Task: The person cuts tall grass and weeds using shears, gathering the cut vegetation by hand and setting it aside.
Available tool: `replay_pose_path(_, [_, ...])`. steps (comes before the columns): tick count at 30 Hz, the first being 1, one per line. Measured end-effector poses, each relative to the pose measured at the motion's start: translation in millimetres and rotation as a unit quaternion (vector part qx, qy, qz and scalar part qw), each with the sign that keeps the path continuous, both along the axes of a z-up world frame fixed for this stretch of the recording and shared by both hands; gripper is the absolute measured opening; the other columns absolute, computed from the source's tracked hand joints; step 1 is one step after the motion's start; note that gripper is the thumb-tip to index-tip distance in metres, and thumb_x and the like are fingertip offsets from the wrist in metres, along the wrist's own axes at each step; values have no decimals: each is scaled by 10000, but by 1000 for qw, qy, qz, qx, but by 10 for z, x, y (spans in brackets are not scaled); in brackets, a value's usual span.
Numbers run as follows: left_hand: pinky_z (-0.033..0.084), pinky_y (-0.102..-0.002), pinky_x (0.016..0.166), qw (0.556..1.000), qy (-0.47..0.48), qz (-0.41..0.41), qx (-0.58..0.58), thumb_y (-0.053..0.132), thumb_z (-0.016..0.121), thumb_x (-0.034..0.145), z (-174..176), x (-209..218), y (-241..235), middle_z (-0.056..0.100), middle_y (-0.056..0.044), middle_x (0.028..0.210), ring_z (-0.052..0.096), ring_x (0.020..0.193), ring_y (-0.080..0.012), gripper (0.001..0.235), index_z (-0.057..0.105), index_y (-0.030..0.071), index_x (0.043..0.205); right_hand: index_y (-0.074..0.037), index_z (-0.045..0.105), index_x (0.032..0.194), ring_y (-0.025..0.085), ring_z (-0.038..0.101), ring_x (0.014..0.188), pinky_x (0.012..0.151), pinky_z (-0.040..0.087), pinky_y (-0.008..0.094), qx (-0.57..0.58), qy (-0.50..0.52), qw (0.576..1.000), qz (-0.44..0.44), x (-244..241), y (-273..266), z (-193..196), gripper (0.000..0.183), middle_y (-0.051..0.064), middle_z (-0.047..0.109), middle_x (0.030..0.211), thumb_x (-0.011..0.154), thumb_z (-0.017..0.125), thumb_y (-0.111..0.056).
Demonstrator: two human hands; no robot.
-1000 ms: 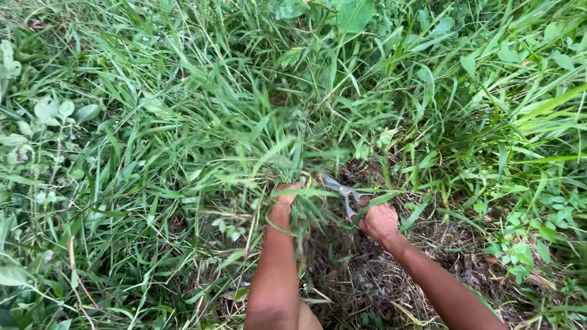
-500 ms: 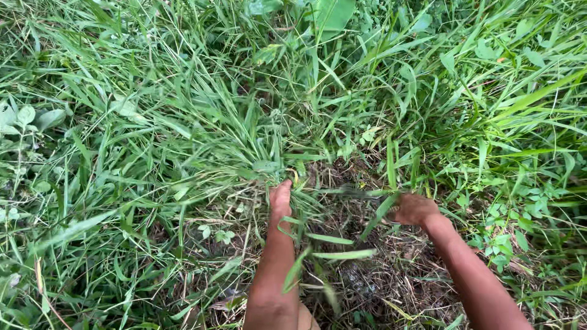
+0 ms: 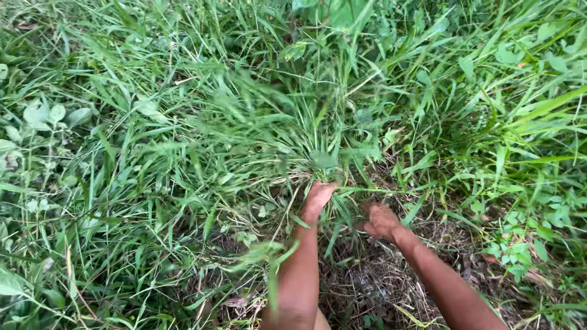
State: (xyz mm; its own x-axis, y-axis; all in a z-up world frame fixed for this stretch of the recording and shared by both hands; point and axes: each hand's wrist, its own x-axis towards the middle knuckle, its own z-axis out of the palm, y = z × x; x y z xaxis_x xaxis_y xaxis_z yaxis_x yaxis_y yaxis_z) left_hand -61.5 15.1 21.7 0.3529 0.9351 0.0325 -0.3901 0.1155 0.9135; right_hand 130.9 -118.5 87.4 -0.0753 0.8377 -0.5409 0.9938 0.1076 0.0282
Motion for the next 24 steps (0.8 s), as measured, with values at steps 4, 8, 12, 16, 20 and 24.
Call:
replay_pose_path(4, [541,-376,817,999,37,-11,30,233,838,825,-8,23,-22,712,-35,1066,627,905,-160,423,721,44,1185,-268,508,1409,203,640,882,864,535,334,48,45,997,40,-112,-100,124,346,82,667,1031,1075,433,-317])
replay_pose_path(8, [559,-402,811,935,347,-44,47,326,833,803,118,-66,-105,742,-106,979,679,858,-223,479,727,46,1178,-175,710,1179,153,668,841,730,554,367,87,231,961,-128,-293,-198,296,311,26,750,952,1015,504,-341])
replay_pose_path(12, [478,-410,855,943,318,16,96,260,710,860,264,-125,-76,705,-38,1091,617,949,-214,520,616,86,1342,-197,677,1191,222,705,797,649,590,426,54,217,955,-195,-423,-191,504,293,68,739,957,961,564,-339])
replay_pose_path(16, [530,-405,811,973,216,71,53,184,658,863,744,-46,26,735,-103,965,650,880,-230,367,700,-18,1166,-194,691,1231,216,694,761,643,575,389,165,263,940,-141,-363,-30,367,372,98,721,931,873,657,-291])
replay_pose_path(20, [525,-390,826,984,61,167,1,88,665,800,1442,-214,-97,715,-89,1022,638,894,-205,415,684,-37,1195,-224,682,1289,206,686,745,616,574,358,284,182,940,-55,-178,139,432,506,113,703,921,786,730,-252])
replay_pose_path(24, [516,-380,853,978,-16,200,-60,21,645,754,1627,-365,-56,678,-83,1085,624,939,-189,534,616,24,1288,-195,603,1317,165,647,1005,790,552,362,116,430,844,-298,154,-32,1078,471,86,664,1188,858,635,-294])
